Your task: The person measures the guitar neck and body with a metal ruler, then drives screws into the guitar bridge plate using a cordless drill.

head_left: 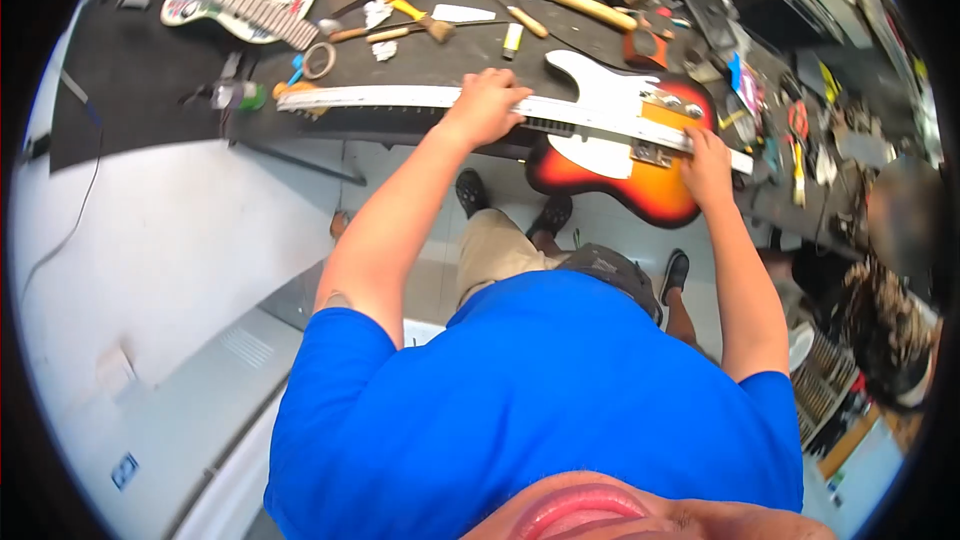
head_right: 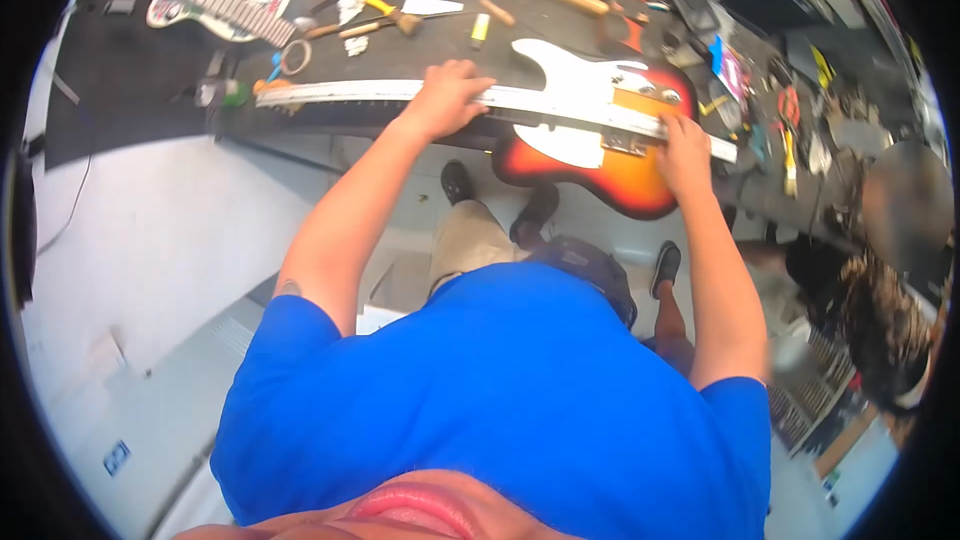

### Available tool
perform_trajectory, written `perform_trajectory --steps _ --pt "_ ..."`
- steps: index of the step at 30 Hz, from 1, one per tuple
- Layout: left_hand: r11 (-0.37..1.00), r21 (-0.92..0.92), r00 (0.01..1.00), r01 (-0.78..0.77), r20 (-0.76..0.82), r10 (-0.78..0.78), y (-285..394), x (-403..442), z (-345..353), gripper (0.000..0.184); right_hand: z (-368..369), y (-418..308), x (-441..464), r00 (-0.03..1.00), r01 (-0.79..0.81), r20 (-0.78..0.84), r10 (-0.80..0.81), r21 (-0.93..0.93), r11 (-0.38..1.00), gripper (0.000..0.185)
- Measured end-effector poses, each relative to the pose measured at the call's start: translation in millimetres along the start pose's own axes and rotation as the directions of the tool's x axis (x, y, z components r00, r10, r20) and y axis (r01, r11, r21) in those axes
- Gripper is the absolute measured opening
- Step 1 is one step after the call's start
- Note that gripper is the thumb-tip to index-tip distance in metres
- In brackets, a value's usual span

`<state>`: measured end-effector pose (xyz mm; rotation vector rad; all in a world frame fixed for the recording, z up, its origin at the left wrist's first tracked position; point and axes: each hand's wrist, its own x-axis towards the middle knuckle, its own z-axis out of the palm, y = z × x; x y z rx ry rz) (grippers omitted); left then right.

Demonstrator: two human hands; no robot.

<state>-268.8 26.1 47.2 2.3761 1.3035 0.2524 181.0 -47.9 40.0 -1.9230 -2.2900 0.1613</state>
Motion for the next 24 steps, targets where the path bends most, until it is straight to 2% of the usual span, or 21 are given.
perform_trajectory --steps 3,6,7,10,11,14,16,18,20,22,23,24 --pt "0.999 -0.017 0.999 0.034 0.008 -0.034 5.5 2.1 1.5 0.044 -1.3 17.4 7.8 0.998 -0.002 0.062 -0.004 0.090 0.996 0.046" --pt "0.997 -0.021 0.998 0.070 0.009 -0.069 9.6 3.5 2.1 0.045 -6.2 28.8 12.6 0.990 -0.084 0.126 0.056 0.229 0.970 0.041" --pt "0.997 -0.014 0.997 0.076 0.013 -0.076 10.8 4.0 2.3 0.047 -4.6 33.0 10.7 0.993 -0.086 0.097 0.063 0.264 0.961 0.038" --pt "0.997 -0.042 0.993 0.060 -0.100 -0.064 10.7 -3.2 -4.7 0.050 -2.6 48.3 6.7 0.993 -0.094 0.089 0.071 0.291 0.952 0.038" --pt "0.997 -0.026 0.976 0.072 -0.205 -0.076 8.6 -9.8 -9.4 0.052 -0.1 53.7 3.7 0.993 -0.106 0.079 0.086 0.296 0.949 0.038" --pt "0.971 -0.074 0.827 0.229 -0.511 -0.234 -27.5 -40.7 -21.6 0.048 -1.4 66.9 -1.0 0.997 -0.072 0.056 0.057 0.309 0.948 0.039" --pt "0.897 -0.084 0.676 0.434 -0.628 -0.386 -63.6 -73.1 -20.3 0.044 -7.5 68.8 -0.9 0.992 -0.119 0.077 0.099 0.327 0.937 0.039" --pt "0.662 -0.534 0.429 0.526 -0.505 -0.749 -72.8 -101.5 -24.8 0.040 -13.8 69.5 -2.0 0.985 -0.166 0.105 0.136 0.375 0.912 0.039" --pt "0.528 -0.750 0.332 0.398 -0.419 -0.845 -82.1 -123.1 -6.7 0.034 -14.4 76.0 -2.4 0.983 -0.184 0.086 0.163 0.444 0.877 0.038" --pt "0.438 -0.856 0.371 0.275 -0.325 -0.870 -50.0 -125.3 10.1 0.030 -35.6 65.4 -6.9 0.987 -0.155 0.048 0.151 0.477 0.865 0.036" --pt "0.313 -0.921 0.427 0.232 -0.192 -0.884 -31.7 -121.5 24.2 0.031 -40.5 63.2 -8.7 0.992 -0.110 -0.015 0.129 0.432 0.895 0.036" --pt "0.217 -0.951 0.528 0.219 -0.072 -0.846 2.9 -118.4 24.3 0.042 -41.5 61.1 -20.5 0.993 -0.078 -0.058 0.108 0.380 0.922 0.035"
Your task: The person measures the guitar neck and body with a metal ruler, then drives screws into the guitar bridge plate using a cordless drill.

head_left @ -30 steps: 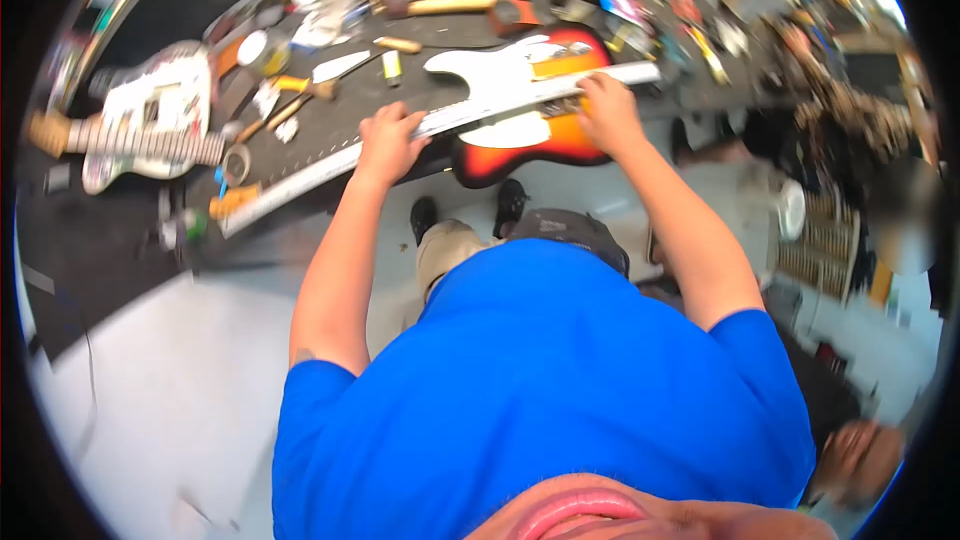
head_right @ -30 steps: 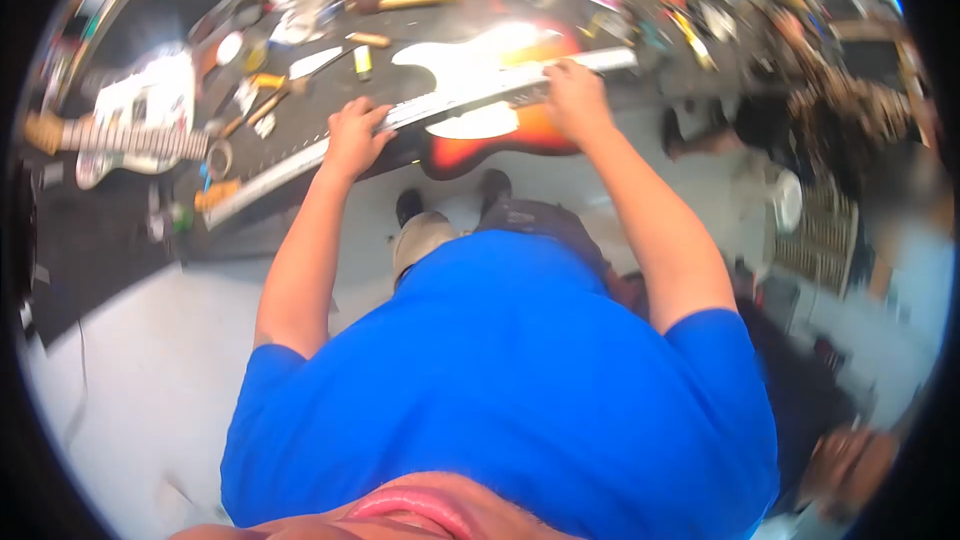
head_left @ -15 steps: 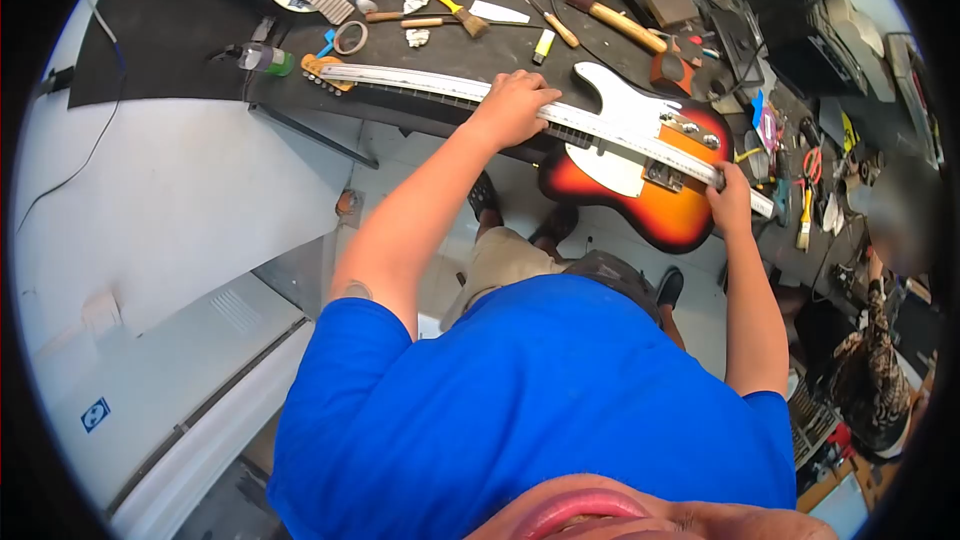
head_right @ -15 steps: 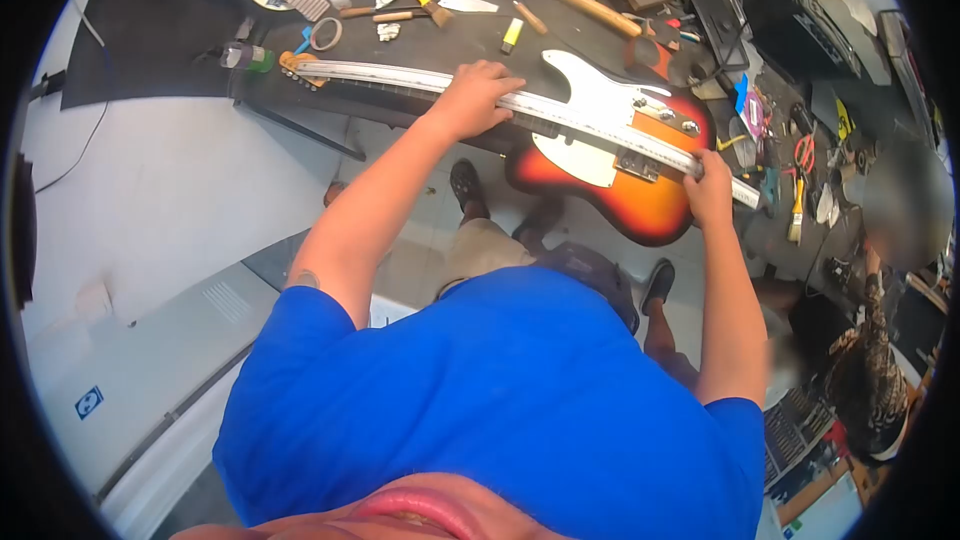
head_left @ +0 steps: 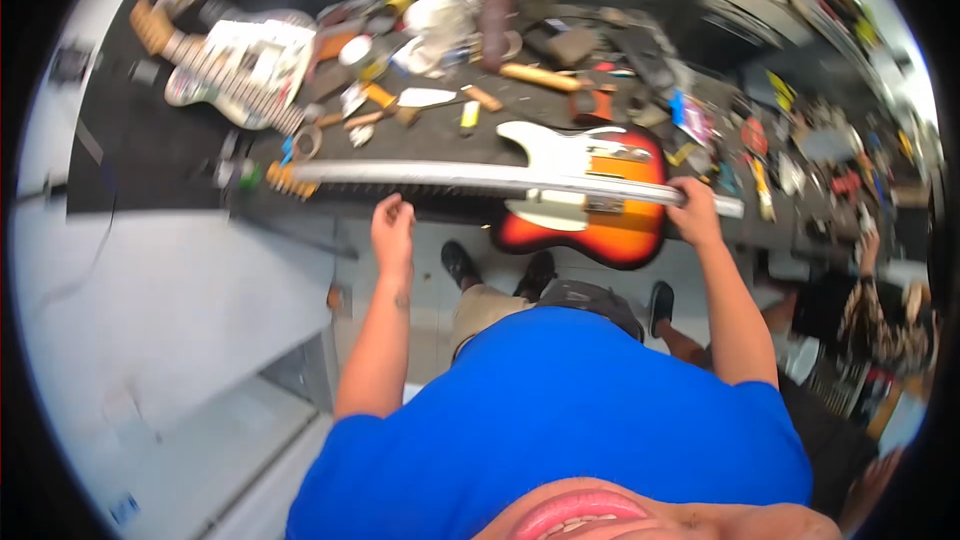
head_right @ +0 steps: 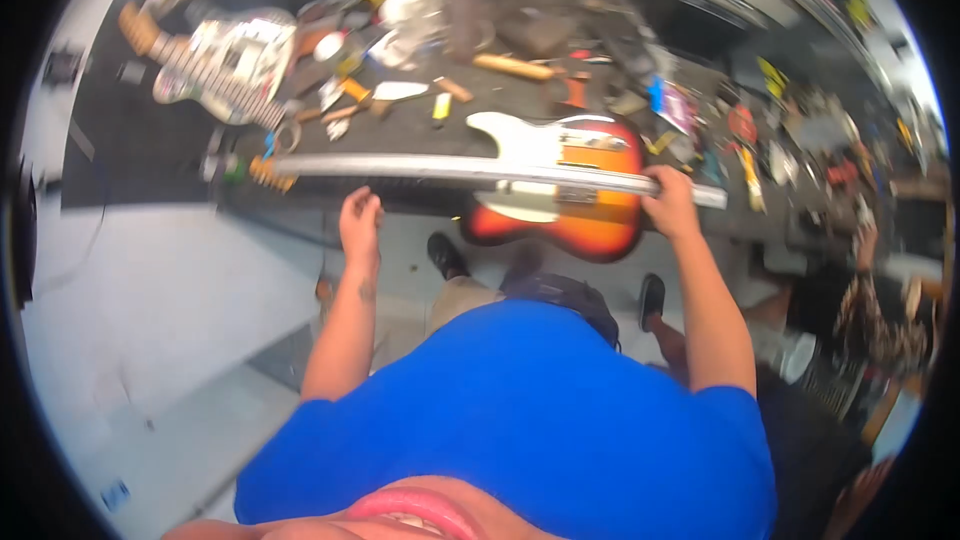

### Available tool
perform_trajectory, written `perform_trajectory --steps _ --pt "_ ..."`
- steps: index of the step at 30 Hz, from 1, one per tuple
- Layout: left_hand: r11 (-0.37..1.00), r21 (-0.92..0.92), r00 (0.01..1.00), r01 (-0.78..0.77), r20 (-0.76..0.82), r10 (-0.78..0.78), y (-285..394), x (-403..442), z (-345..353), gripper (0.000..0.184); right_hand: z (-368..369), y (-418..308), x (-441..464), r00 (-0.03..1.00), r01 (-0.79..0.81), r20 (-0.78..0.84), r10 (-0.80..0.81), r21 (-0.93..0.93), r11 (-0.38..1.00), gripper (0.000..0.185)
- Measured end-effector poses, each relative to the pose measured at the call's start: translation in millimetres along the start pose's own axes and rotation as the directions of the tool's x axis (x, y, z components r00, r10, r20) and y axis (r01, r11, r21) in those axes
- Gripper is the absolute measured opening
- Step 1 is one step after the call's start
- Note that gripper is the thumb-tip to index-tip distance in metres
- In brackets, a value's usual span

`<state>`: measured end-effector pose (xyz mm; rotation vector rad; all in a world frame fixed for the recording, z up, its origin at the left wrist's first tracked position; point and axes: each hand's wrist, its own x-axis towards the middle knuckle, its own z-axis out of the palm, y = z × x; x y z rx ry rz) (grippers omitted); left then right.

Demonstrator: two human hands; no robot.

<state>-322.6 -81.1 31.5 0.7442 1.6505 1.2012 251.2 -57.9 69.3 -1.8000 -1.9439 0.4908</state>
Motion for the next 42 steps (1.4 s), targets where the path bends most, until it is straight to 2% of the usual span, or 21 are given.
perform_trajectory --steps 2,4,5,6,8,10,14,18,22,23,24,25,28,30,32,33,34,36,38,40,42 --pt "0.909 -0.361 0.969 0.208 0.205 -0.140 30.7 -47.2 39.0 0.051 -13.4 -29.0 -14.2 0.996 0.028 -0.078 -0.030 -0.030 0.999 0.034" --pt "0.799 -0.536 0.923 0.272 0.381 -0.058 57.3 -78.5 68.2 0.049 -7.7 -46.9 -27.8 0.988 0.079 -0.132 -0.081 -0.020 0.997 0.033" --pt "0.748 -0.607 0.916 0.268 0.401 -0.003 79.5 -92.6 80.5 0.044 3.2 -54.4 -33.9 0.981 0.080 -0.177 -0.080 -0.007 0.997 0.032" --pt "0.686 -0.677 0.911 0.265 0.409 0.053 102.1 -103.8 88.8 0.041 9.8 -62.9 -37.5 0.972 0.094 -0.217 -0.090 0.007 0.996 0.031" --pt "0.702 -0.682 0.940 0.204 0.338 0.055 129.7 -110.6 88.7 0.036 10.8 -89.6 -40.5 0.969 0.109 -0.233 -0.082 0.106 0.988 0.031" --pt "0.694 -0.715 0.942 0.088 0.286 0.175 159.6 -125.5 81.5 0.033 8.1 -119.3 -40.3 0.958 0.181 -0.255 -0.131 0.184 0.966 0.029" --pt "0.696 -0.718 0.964 -0.015 0.175 0.201 185.0 -165.0 58.6 0.025 15.3 -146.6 -42.5 0.931 0.231 -0.322 -0.170 0.162 0.959 0.026" --pt "0.752 -0.594 0.939 -0.285 -0.014 0.345 195.7 -206.8 55.0 0.015 18.7 -160.9 -29.9 0.893 0.330 -0.374 -0.251 0.164 0.930 0.026" --pt "0.577 -0.570 0.717 -0.585 -0.030 0.697 286.3 -223.2 34.9 0.011 5.2 -225.2 -17.3 0.878 0.455 -0.334 -0.343 0.359 0.815 0.024" --pt "0.558 -0.462 0.668 -0.689 -0.107 0.736 316.5 -233.7 32.8 0.020 -5.5 -246.3 -13.6 0.853 0.519 -0.315 -0.416 0.423 0.743 0.025" --pt "0.460 -0.468 0.592 -0.755 -0.184 0.785 337.1 -238.4 27.4 0.045 -15.0 -263.9 -11.8 0.823 0.568 -0.286 -0.490 0.428 0.703 0.025" --pt "0.370 -0.359 0.446 -0.857 -0.156 0.881 356.4 -240.0 18.7 0.072 -23.8 -276.0 -11.4 0.827 0.555 -0.229 -0.513 0.478 0.681 0.024" --pt "0.262 -0.211 0.305 -0.942 -0.211 0.929 404.9 -268.4 7.3 0.079 -37.7 -294.4 -18.8 0.828 0.521 -0.165 -0.536 0.582 0.624 0.020" --pt "0.230 -0.225 0.250 -0.947 -0.065 0.966 416.6 -274.8 -10.4 0.074 -49.1 -298.8 -27.3 0.843 0.477 -0.118 -0.526 0.617 0.626 0.017" --pt "0.261 -0.195 0.268 -0.945 -0.009 0.963 421.7 -267.5 -13.2 0.073 -72.4 -296.4 -36.7 0.860 0.404 -0.018 -0.510 0.636 0.658 0.015" --pt "0.284 -0.176 0.284 -0.943 0.023 0.958 421.1 -263.1 -13.5 0.073 -83.1 -295.6 -39.4 0.828 0.452 -0.039 -0.560 0.638 0.624 0.014" --pt "0.362 -0.191 0.358 -0.912 0.057 0.932 414.6 -256.1 -11.5 0.069 -98.6 -296.0 -44.0 0.798 0.492 -0.025 -0.602 0.604 0.627 0.013" --pt "0.468 -0.049 0.461 -0.882 0.113 0.880 392.3 -232.2 -13.0 0.061 -135.3 -300.3 -57.0 0.733 0.564 0.017 -0.680 0.543 0.622 0.013" --pt "0.211 0.460 0.394 -0.862 0.348 0.850 340.1 -175.2 -23.6 0.061 -170.5 -302.5 -69.9 0.620 0.708 -0.128 -0.774 0.516 0.482 0.013" --pt "0.134 0.447 0.374 -0.885 0.508 0.776 310.7 -155.6 -6.0 0.057 -192.2 -305.9 -72.1 0.615 0.746 -0.212 -0.760 0.469 0.473 0.015" --pt "-0.074 0.487 0.296 -0.870 0.637 0.712 277.9 -146.7 15.0 0.058 -196.4 -300.9 -55.0 0.579 0.815 -0.296 -0.760 0.222 0.535 0.021"
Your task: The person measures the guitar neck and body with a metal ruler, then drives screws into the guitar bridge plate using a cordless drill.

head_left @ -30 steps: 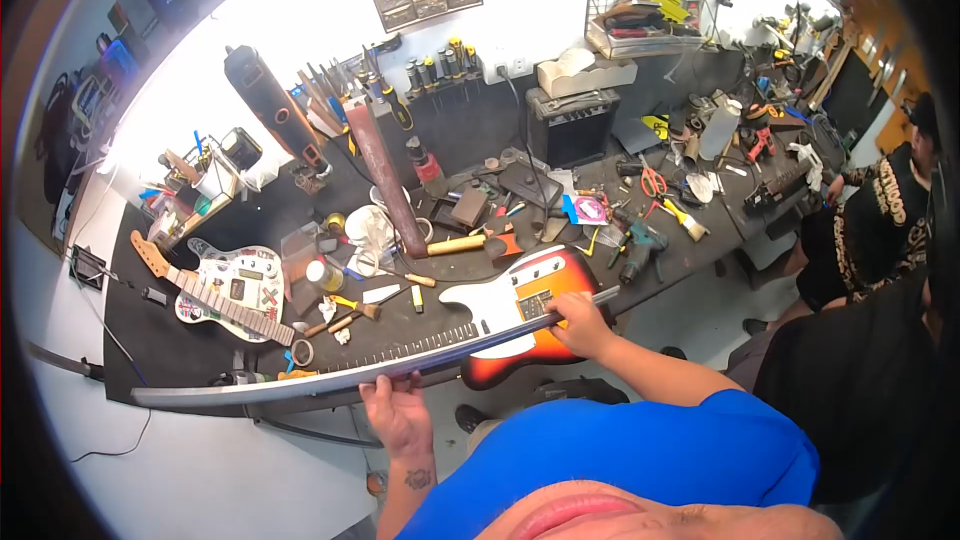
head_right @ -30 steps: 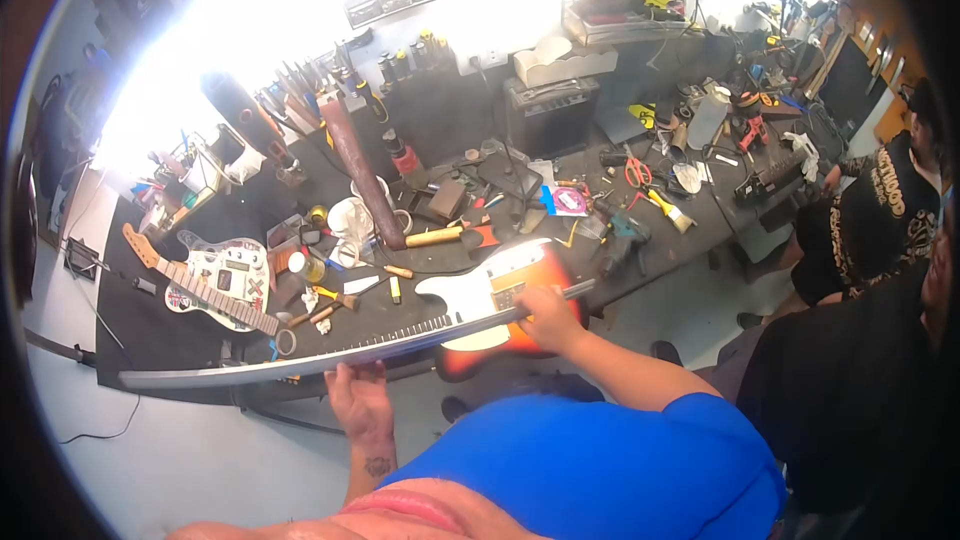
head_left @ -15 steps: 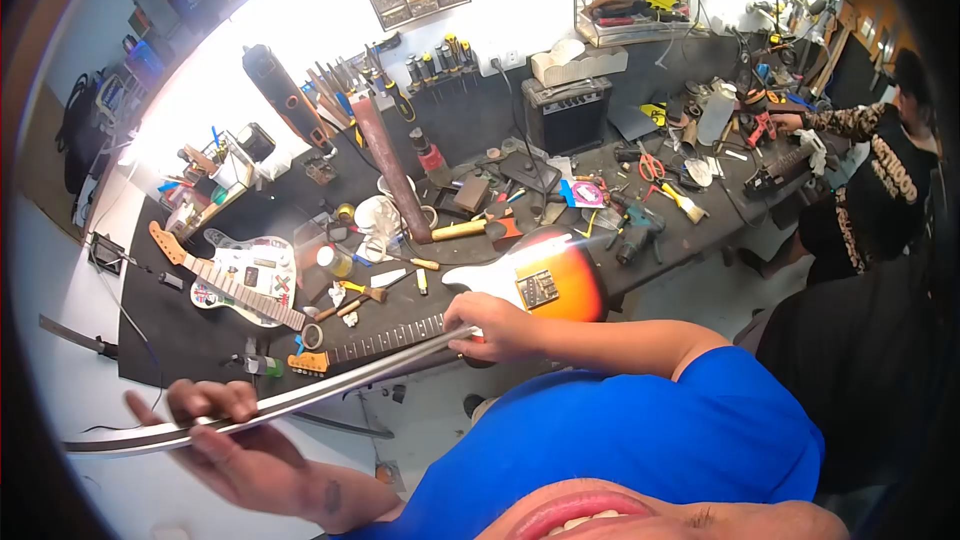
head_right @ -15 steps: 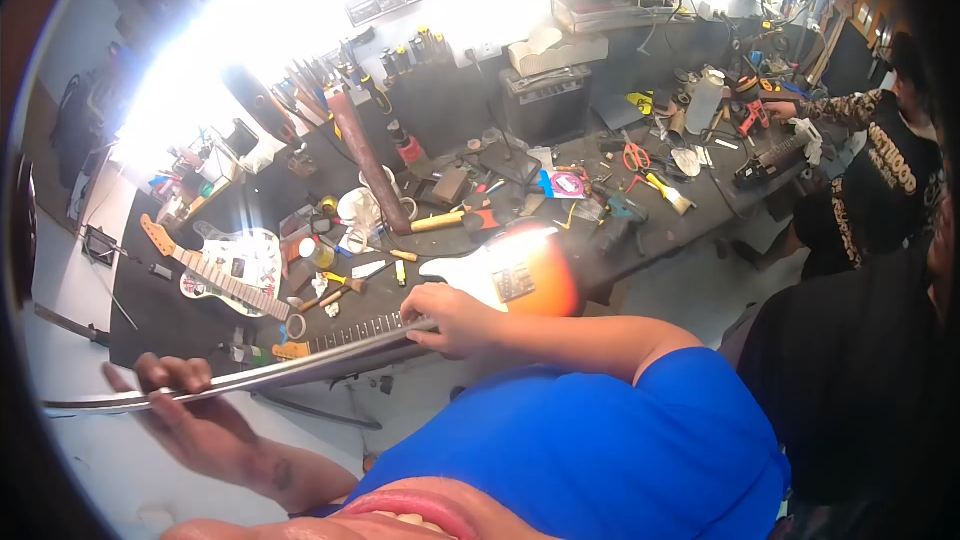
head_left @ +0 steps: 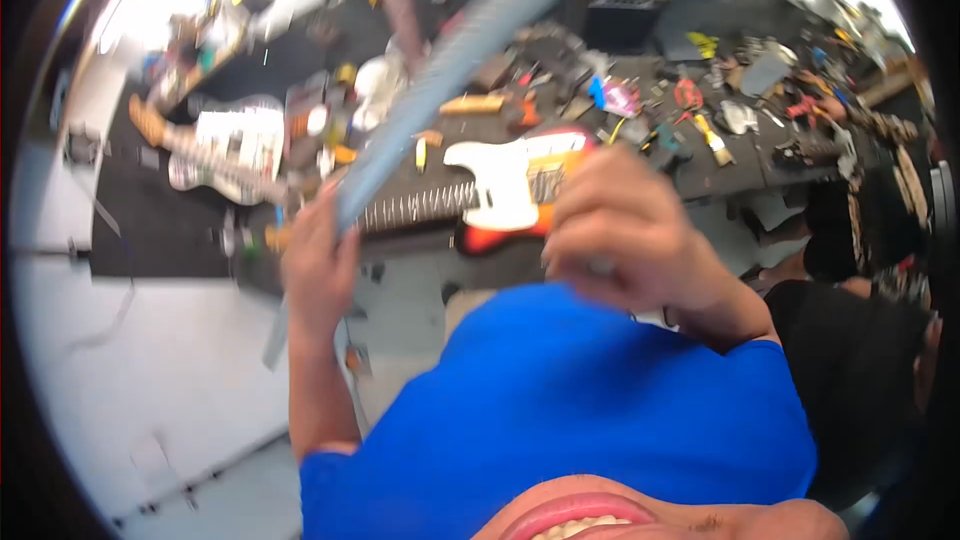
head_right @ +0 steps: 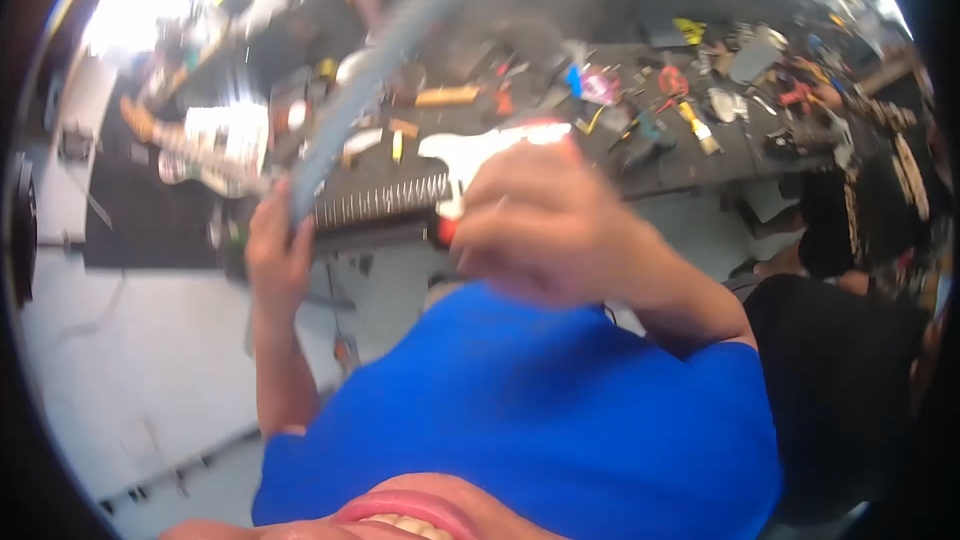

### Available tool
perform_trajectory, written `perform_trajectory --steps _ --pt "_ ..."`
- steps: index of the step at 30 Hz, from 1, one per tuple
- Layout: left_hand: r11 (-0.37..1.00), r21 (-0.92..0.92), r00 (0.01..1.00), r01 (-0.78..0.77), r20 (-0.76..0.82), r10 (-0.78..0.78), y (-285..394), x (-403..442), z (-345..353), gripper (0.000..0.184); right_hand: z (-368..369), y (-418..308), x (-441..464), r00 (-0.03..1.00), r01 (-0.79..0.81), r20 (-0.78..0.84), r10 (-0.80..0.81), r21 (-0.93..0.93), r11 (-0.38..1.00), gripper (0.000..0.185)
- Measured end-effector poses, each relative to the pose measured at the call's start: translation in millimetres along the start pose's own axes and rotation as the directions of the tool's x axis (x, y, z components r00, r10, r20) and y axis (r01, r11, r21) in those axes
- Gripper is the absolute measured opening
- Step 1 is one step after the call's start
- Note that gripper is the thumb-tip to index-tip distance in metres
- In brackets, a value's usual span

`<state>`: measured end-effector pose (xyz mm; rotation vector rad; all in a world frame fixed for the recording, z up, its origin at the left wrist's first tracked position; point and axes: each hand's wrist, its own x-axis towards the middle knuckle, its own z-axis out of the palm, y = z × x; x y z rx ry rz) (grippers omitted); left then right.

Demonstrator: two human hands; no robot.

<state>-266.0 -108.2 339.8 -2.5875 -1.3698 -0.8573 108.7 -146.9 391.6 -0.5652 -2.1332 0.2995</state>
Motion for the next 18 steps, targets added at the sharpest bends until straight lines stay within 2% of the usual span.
perform_trajectory --steps 2,4,5,6,8,11,12,13,16,17,18 --pt "0.977 -0.114 0.956 0.182 0.252 -0.149 7.4 -15.6 37.5 0.059 11.7 27.0 -8.3 0.987 -0.138 0.041 0.158 -0.310 0.941 0.036" --pt "0.984 -0.122 0.930 0.127 0.360 -0.075 3.0 -37.0 83.9 0.060 42.5 54.2 -14.6 0.938 -0.218 0.132 0.321 -0.495 0.841 0.052" --pt "0.988 -0.119 0.915 0.098 0.402 -0.042 1.0 -48.5 106.1 0.057 61.2 74.3 -30.4 0.884 -0.262 0.215 0.414 -0.504 0.823 0.065" --pt "0.991 -0.116 0.899 0.060 0.438 -0.003 -0.3 -54.5 126.5 0.054 78.9 90.1 -51.2 0.851 -0.239 0.273 0.449 -0.559 0.794 0.068" --pt "0.981 -0.191 0.882 0.036 0.468 0.058 6.6 -59.6 154.5 0.050 107.1 113.9 -84.0 0.787 -0.263 0.365 0.498 -0.532 0.805 0.066" --pt "0.949 -0.312 0.870 0.035 0.477 0.125 22.6 -69.5 195.3 0.046 130.1 137.2 -132.1 0.472 -0.518 0.569 0.673 -0.438 0.734 0.064" --pt "0.946 -0.322 0.868 0.026 0.477 0.139 20.5 -67.8 208.1 0.046 134.3 147.2 -145.1 0.499 -0.509 0.553 0.668 -0.437 0.742 0.061" --pt "0.953 -0.298 0.829 0.051 0.544 0.126 20.2 -68.4 218.2 0.046 135.4 153.5 -161.1 0.522 -0.505 0.535 0.664 -0.433 0.747 0.059" --pt "0.973 -0.229 0.916 -0.027 0.383 0.115 5.7 -64.7 217.6 0.047 133.8 172.4 -203.1 0.622 -0.538 0.415 0.664 -0.390 0.747 0.053" --pt "0.970 -0.241 0.948 0.034 0.316 0.046 -6.7 -67.9 214.3 0.047 131.0 177.2 -214.4 0.657 -0.554 0.358 0.663 -0.368 0.747 0.052" --pt "0.985 -0.125 0.973 0.119 0.211 -0.091 -20.5 -73.1 208.9 0.047 126.9 182.2 -221.3 0.640 -0.567 0.347 0.685 -0.389 0.726 0.050"
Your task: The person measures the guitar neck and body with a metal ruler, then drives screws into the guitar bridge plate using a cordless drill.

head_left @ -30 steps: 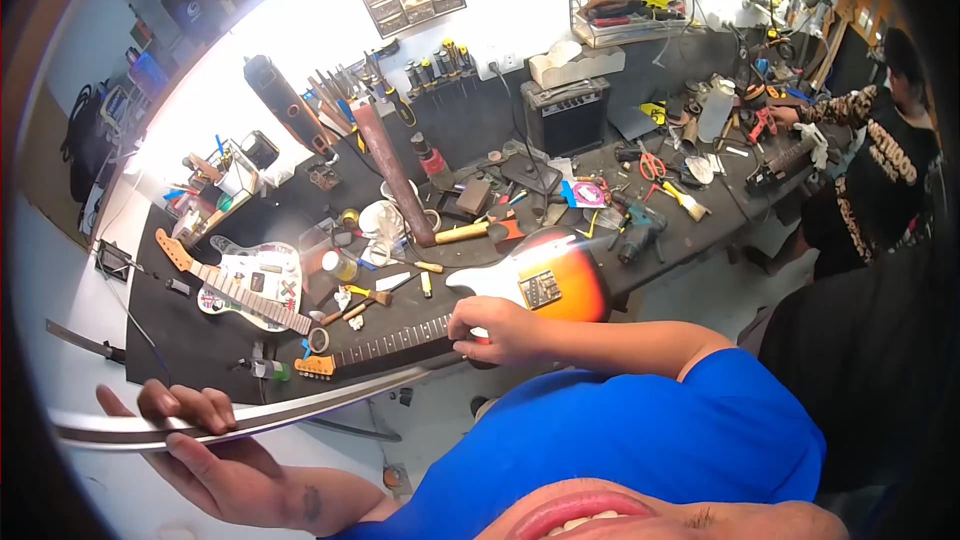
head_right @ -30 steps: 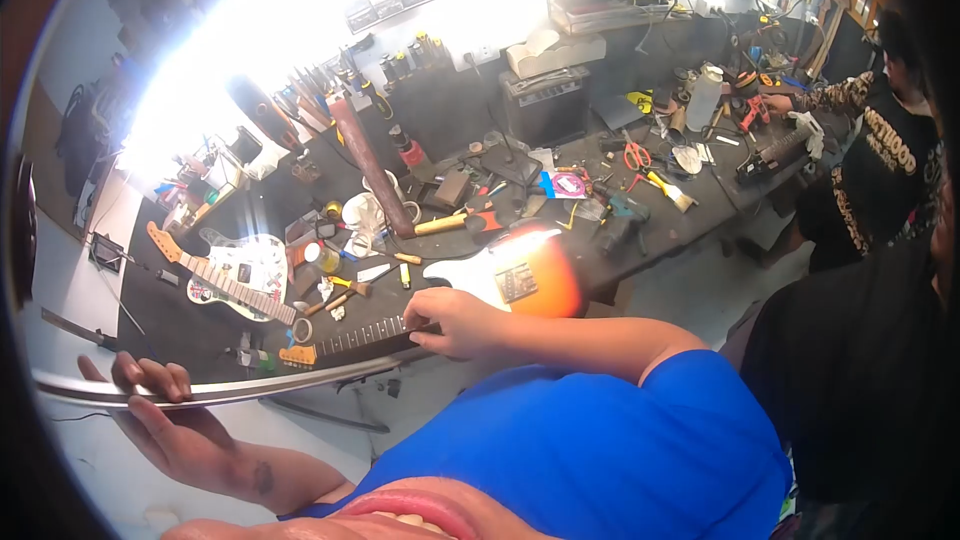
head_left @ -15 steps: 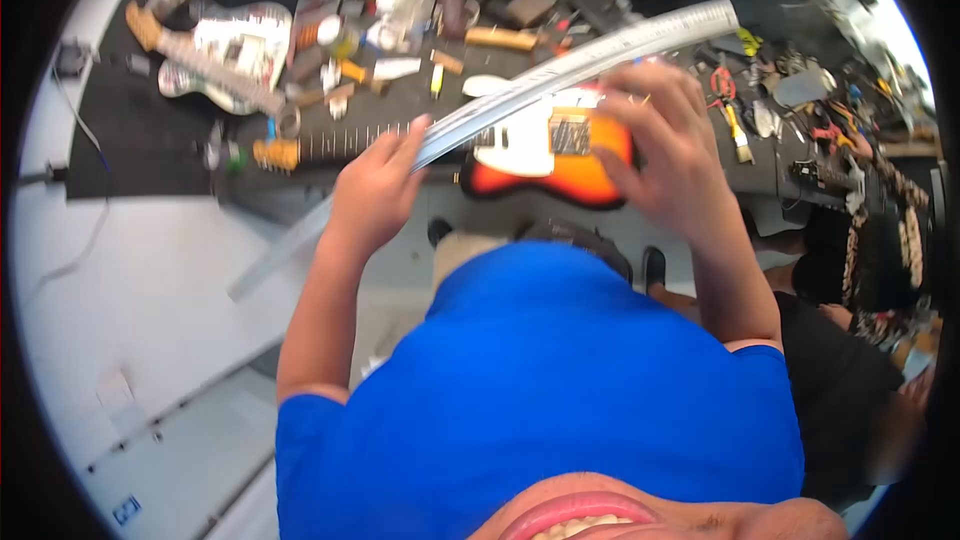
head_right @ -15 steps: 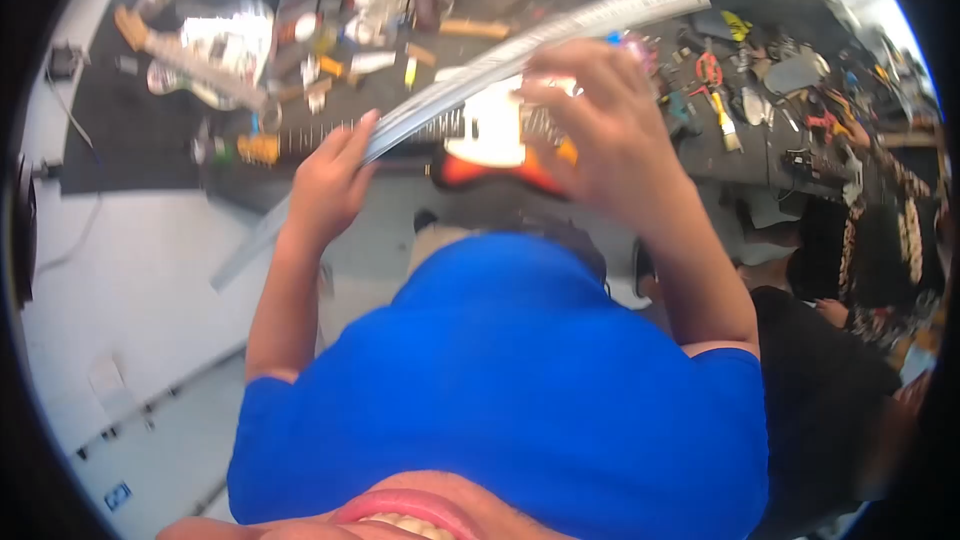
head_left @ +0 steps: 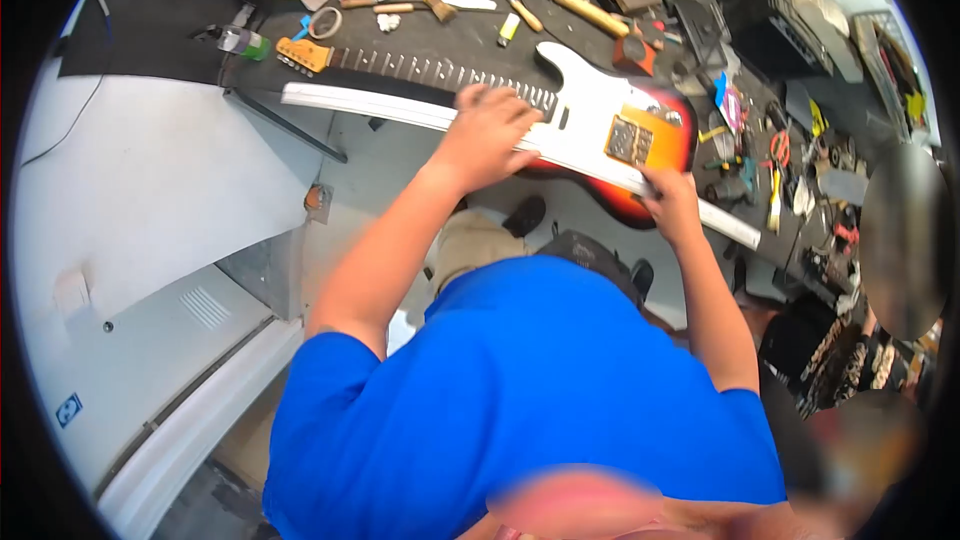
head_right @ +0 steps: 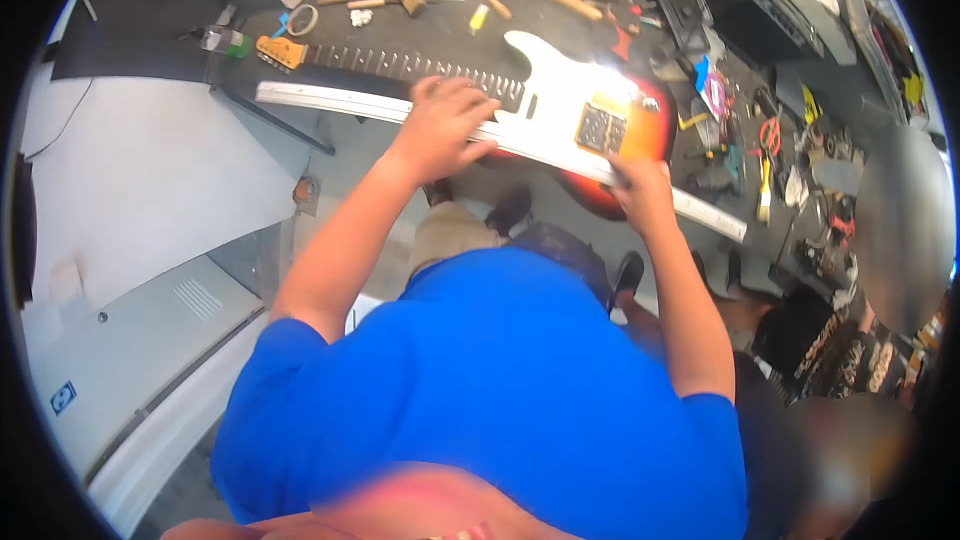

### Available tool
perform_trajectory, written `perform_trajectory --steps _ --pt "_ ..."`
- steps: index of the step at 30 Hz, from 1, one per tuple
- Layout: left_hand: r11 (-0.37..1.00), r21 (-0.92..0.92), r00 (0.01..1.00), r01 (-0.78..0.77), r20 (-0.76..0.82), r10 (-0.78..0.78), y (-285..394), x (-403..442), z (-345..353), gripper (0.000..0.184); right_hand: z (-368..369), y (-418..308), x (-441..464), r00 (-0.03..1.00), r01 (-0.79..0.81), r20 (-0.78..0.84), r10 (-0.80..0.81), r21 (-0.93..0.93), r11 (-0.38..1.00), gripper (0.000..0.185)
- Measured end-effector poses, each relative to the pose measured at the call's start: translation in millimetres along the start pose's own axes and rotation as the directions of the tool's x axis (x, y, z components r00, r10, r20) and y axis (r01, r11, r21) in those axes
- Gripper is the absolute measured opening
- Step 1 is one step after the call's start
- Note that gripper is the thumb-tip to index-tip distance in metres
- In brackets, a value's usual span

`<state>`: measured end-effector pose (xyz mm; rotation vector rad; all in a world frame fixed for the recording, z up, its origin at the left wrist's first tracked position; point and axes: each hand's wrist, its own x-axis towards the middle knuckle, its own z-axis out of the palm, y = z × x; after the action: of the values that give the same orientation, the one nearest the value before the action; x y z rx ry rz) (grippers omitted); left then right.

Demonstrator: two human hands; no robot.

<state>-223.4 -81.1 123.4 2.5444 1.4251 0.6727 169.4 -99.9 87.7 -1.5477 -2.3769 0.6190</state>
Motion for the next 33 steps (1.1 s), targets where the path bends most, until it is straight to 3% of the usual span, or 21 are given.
perform_trajectory --steps 2,4,6,8,9,12,13,15,16,17,18,19,20,21,22,23,24,29,33 --pt "0.963 0.134 0.942 0.233 -0.276 -0.190 -25.9 -19.4 -9.5 0.046 -3.2 8.9 -4.9 0.998 -0.057 0.012 0.057 -0.017 0.998 0.050" --pt "0.816 -0.013 0.729 0.577 -0.443 -0.522 -77.7 -44.8 18.8 0.046 0.9 19.4 -8.7 0.999 -0.050 0.013 0.050 -0.041 0.998 0.050" --pt "0.718 -0.294 0.553 0.631 -0.480 -0.681 -117.8 -55.5 34.7 0.053 8.7 24.8 -5.7 0.999 -0.034 0.013 0.035 -0.065 0.997 0.050" --pt "0.587 -0.329 0.363 0.740 -0.539 -0.760 -135.4 -54.5 33.7 0.057 16.5 22.8 -7.2 1.000 -0.011 0.009 0.012 -0.088 0.996 0.052" --pt "0.485 -0.256 0.270 0.836 -0.577 -0.771 -154.7 -61.7 42.3 0.064 21.8 24.0 -6.9 1.000 -0.019 0.001 0.019 -0.080 0.997 0.052" --pt "0.262 -0.401 0.001 0.878 -0.546 -0.838 -179.6 -78.3 44.8 0.070 42.6 43.2 -10.6 0.999 0.010 -0.031 -0.012 -0.066 0.998 0.053" --pt "0.202 -0.489 -0.060 0.849 -0.468 -0.882 -155.4 -68.2 22.7 0.074 45.3 44.1 -11.3 0.995 0.049 -0.086 -0.052 -0.041 0.998 0.055" --pt "0.134 -0.144 0.049 0.981 -0.481 -0.876 -200.1 -97.8 44.1 0.063 51.9 49.6 -14.1 1.000 -0.005 -0.009 0.003 -0.211 0.978 0.055" --pt "0.226 -0.675 -0.060 0.703 -0.372 -0.926 -184.3 -87.5 31.5 0.054 62.1 61.8 -20.4 0.995 0.026 -0.089 -0.039 -0.148 0.989 0.053" --pt "0.415 -0.667 0.107 0.619 -0.451 -0.886 -236.6 -122.2 60.9 0.045 48.7 50.8 -21.7 0.999 -0.025 -0.043 0.019 -0.150 0.988 0.053" --pt "0.247 -0.849 0.109 0.467 -0.222 -0.969 -224.6 -106.3 29.7 0.041 51.4 52.0 -23.5 0.998 -0.010 -0.061 0.000 -0.168 0.986 0.055" --pt "0.275 -0.822 0.130 0.499 -0.242 -0.961 -212.8 -103.6 16.7 0.039 44.3 47.8 -30.6 0.998 -0.041 -0.059 0.033 -0.134 0.990 0.054" --pt "0.154 -0.818 0.087 0.554 -0.127 -0.988 -222.1 -106.3 7.5 0.047 38.8 43.1 -32.8 0.997 -0.055 -0.051 0.051 -0.093 0.994 0.053" --pt "0.331 -0.812 -0.006 0.480 -0.381 -0.925 -258.9 -112.7 38.4 0.062 33.5 38.8 -36.6 0.996 -0.089 -0.037 0.086 -0.095 0.991 0.053" --pt "0.267 -0.902 -0.067 0.338 -0.306 -0.950 -246.3 -102.7 29.4 0.075 26.4 34.1 -38.7 0.994 -0.107 -0.009 0.107 -0.094 0.990 0.053" --pt "0.087 -0.918 -0.034 0.388 -0.108 -0.994 -230.8 -102.7 16.0 0.075 19.2 28.5 -42.3 0.988 -0.147 0.031 0.151 -0.109 0.983 0.054" --pt "0.119 -0.919 0.079 0.375 -0.096 -0.992 -232.4 -103.0 9.7 0.067 15.2 22.5 -44.6 0.984 -0.170 0.029 0.175 -0.121 0.978 0.054" --pt "0.079 -0.916 0.144 0.394 -0.023 -0.989 -238.7 -90.4 8.4 0.046 14.4 16.0 -49.6 0.957 -0.289 -0.037 0.287 -0.162 0.944 0.053" --pt "0.077 -0.919 0.152 0.387 -0.019 -0.988 -244.3 -77.1 -0.5 0.044 28.9 14.7 -44.0 0.945 -0.319 -0.120 0.305 -0.133 0.938 0.054"
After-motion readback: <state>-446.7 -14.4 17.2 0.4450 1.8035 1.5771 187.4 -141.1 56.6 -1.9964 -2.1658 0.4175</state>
